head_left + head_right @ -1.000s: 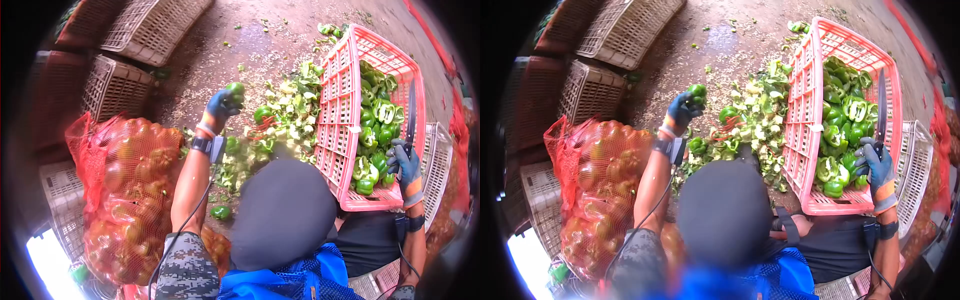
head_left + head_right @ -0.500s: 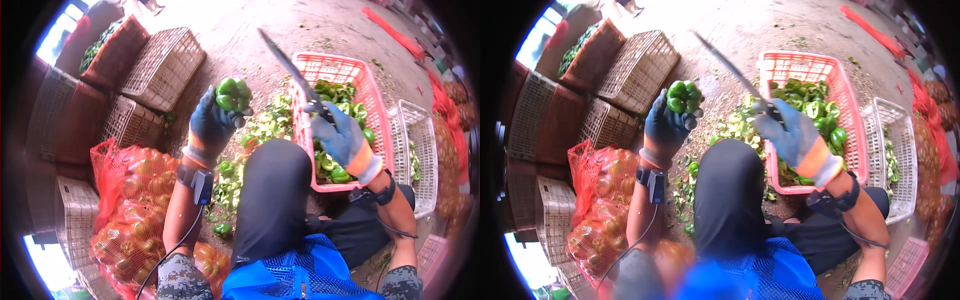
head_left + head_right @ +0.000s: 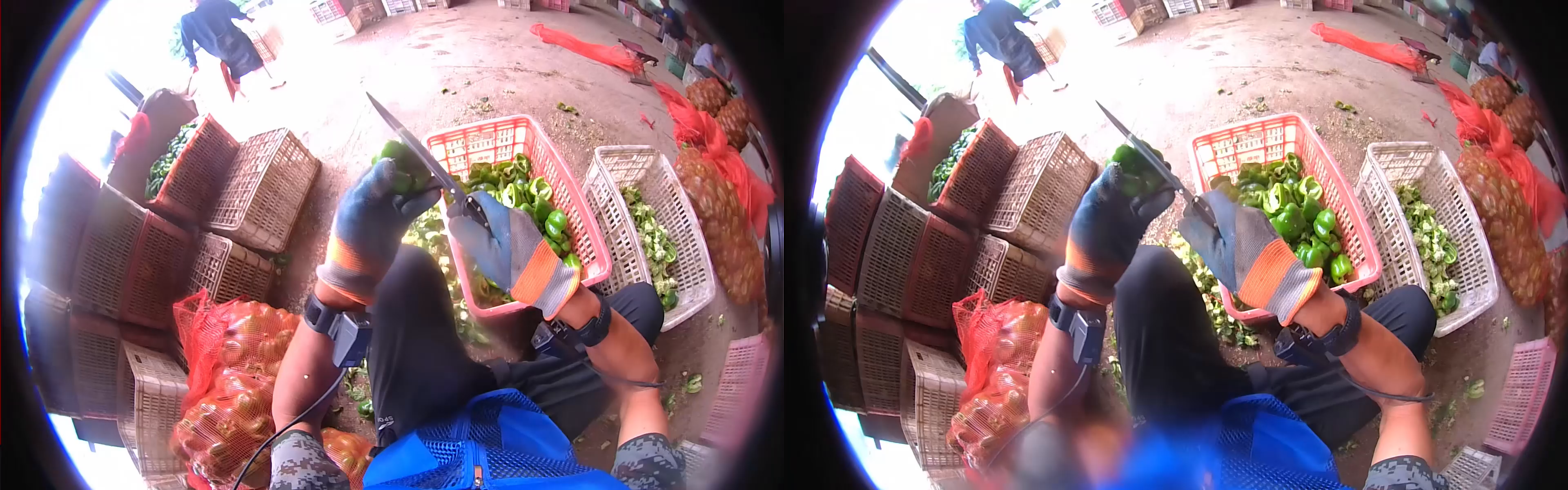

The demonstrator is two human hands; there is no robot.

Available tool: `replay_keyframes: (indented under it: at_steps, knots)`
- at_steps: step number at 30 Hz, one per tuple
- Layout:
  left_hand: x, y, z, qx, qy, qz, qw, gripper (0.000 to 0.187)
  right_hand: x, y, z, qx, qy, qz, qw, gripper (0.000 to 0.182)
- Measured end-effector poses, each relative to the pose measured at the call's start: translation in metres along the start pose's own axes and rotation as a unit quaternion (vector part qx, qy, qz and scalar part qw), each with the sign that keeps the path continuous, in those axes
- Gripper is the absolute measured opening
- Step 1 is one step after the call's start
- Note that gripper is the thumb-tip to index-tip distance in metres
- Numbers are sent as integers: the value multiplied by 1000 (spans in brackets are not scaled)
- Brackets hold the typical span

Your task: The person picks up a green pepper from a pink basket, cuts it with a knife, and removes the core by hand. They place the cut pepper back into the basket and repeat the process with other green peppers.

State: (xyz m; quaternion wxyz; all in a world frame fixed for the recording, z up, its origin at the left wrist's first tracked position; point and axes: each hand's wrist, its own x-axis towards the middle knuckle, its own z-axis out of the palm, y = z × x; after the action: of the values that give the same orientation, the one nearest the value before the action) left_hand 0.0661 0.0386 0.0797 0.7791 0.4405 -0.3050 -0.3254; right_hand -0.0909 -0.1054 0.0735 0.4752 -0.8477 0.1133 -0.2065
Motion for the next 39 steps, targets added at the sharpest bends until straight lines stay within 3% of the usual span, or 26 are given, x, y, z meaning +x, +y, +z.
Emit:
replay_keyframes:
  at_steps: [1, 5, 9, 12, 13, 16, 28, 31, 34, 36, 38, 39]
  knots:
    - [1, -1, 11, -95, 29, -30, 995, 35, -3, 1, 1, 10, 13, -10, 1000, 30]
    - [4, -8, 42, -118, 74, -7, 990, 41, -16, 6, -1, -1, 45, -14, 999, 32]
    - [6, -38, 43, -65, -1, 93, 994, 45, -21, 13, 1, -49, 69, -16, 996, 31]
    - [5, -45, 55, -26, 43, 33, 998, 50, -23, 15, -4, -44, 52, -15, 998, 33]
    - [4, -44, 59, -120, 71, -14, 990, 51, -23, 14, -5, -48, 47, -20, 998, 33]
    - [-3, -41, 67, -73, 90, -39, 993, 52, -23, 20, -6, -65, 35, -9, 997, 33]
    - [2, -53, 58, -100, 129, -29, 986, 43, -9, 19, -3, -127, 25, 33, 991, 28]
    - [0, -77, 35, 177, 32, 142, 974, 30, -6, 26, 1, -153, 25, 48, 987, 29]
    - [-2, -79, 20, 354, 52, 129, 925, 26, -2, 45, 10, -135, 29, 6, 990, 31]
    - [3, -79, 31, 325, 70, 135, 933, 28, 1, 43, 7, -125, 27, -9, 992, 30]
    - [-5, -70, 60, -22, 45, 86, 995, 34, -1, 22, 0, -177, -14, 83, 981, 35]
    - [-5, -73, 59, -80, 36, 73, 993, 34, -2, 19, -1, -202, -27, 103, 974, 36]
